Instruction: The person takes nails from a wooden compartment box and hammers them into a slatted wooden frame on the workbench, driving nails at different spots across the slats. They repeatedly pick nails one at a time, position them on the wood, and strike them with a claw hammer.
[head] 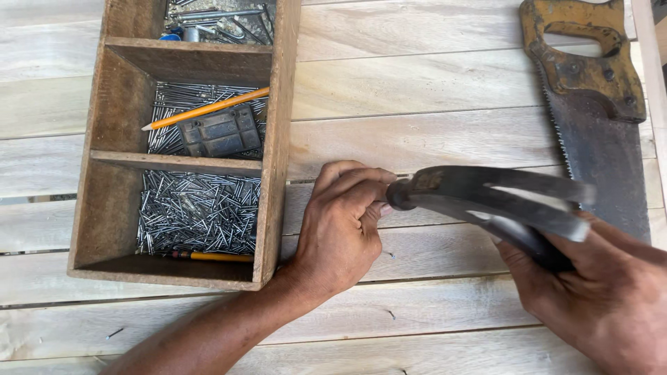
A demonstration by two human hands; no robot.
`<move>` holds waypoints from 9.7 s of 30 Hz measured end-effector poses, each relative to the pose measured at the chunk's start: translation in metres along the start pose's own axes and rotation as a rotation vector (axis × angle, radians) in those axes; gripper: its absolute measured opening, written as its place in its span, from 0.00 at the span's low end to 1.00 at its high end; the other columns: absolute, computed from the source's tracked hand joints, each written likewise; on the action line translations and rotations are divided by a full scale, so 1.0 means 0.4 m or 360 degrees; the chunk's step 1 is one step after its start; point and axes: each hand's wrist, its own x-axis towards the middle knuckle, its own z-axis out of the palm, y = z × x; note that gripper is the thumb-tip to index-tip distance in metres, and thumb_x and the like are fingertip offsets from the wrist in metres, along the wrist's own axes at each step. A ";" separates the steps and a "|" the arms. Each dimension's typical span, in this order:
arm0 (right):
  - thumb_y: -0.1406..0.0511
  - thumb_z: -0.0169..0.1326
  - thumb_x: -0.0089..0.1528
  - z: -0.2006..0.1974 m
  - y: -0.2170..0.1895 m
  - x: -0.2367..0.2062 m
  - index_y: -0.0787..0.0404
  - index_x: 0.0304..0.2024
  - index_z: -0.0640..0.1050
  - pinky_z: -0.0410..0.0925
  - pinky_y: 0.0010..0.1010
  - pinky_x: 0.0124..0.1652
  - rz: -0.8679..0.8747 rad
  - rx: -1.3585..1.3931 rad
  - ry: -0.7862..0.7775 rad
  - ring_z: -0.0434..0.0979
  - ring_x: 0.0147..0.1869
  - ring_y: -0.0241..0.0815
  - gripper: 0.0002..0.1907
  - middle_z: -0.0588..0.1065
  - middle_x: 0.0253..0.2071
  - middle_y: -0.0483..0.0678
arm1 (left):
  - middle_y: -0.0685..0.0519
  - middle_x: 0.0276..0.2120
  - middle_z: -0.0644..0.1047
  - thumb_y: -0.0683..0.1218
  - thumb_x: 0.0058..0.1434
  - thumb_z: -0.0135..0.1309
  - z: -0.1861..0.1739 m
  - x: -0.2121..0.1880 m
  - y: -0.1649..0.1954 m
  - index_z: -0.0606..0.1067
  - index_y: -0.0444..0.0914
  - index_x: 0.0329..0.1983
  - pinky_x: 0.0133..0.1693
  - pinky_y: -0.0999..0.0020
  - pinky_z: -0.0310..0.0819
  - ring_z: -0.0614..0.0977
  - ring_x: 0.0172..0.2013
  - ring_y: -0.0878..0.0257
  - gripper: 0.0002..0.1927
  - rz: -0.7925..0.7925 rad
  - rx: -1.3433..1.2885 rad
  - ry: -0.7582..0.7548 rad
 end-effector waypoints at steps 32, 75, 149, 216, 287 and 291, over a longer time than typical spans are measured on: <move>0.65 0.60 0.66 0.045 0.099 -0.089 0.61 0.54 0.76 0.73 0.21 0.26 -0.0196 0.0190 0.0229 0.81 0.31 0.34 0.15 0.80 0.38 0.49 | 0.51 0.48 0.81 0.31 0.57 0.56 -0.001 -0.003 -0.003 0.80 0.33 0.35 0.56 0.64 0.73 0.74 0.56 0.56 0.06 0.0043 0.0065 -0.0017; 0.66 0.62 0.60 0.152 -0.301 0.206 0.66 0.40 0.82 0.68 0.27 0.13 -0.0825 0.0062 0.0018 0.75 0.18 0.36 0.09 0.78 0.29 0.51 | 0.44 0.29 0.84 0.40 0.57 0.58 -0.446 -0.057 -0.016 0.84 0.38 0.30 0.44 0.59 0.80 0.87 0.32 0.53 0.05 -0.0774 0.0732 -0.0512; 0.63 0.70 0.60 -0.066 -0.025 0.212 0.62 0.38 0.84 0.65 0.27 0.19 -0.0320 0.0184 0.0330 0.77 0.24 0.34 0.11 0.78 0.26 0.46 | 0.49 0.40 0.83 0.37 0.62 0.59 -0.027 0.146 -0.018 0.81 0.35 0.40 0.39 0.67 0.78 0.83 0.41 0.61 0.05 -0.0262 -0.0095 0.0432; 0.64 0.62 0.66 -0.006 -0.068 0.122 0.63 0.44 0.82 0.69 0.29 0.17 -0.0299 -0.0416 0.0253 0.76 0.21 0.38 0.09 0.77 0.30 0.48 | 0.54 0.50 0.82 0.31 0.51 0.55 -0.003 0.132 -0.044 0.83 0.35 0.32 0.58 0.61 0.68 0.76 0.55 0.57 0.10 -0.0077 0.0199 0.0243; 0.68 0.61 0.60 0.116 -0.305 0.208 0.66 0.40 0.79 0.74 0.37 0.20 -0.0791 0.0096 -0.0121 0.79 0.22 0.46 0.09 0.76 0.31 0.53 | 0.51 0.30 0.83 0.44 0.65 0.56 -0.431 -0.052 -0.024 0.79 0.39 0.37 0.42 0.56 0.78 0.85 0.35 0.59 0.04 -0.0948 0.0727 -0.0049; 0.68 0.61 0.59 0.117 -0.303 0.209 0.66 0.40 0.79 0.74 0.36 0.21 -0.0807 0.0103 -0.0111 0.79 0.21 0.46 0.09 0.76 0.30 0.53 | 0.55 0.28 0.81 0.44 0.59 0.63 -0.443 -0.066 -0.027 0.78 0.38 0.32 0.36 0.63 0.79 0.83 0.31 0.65 0.06 -0.0869 0.0522 0.0025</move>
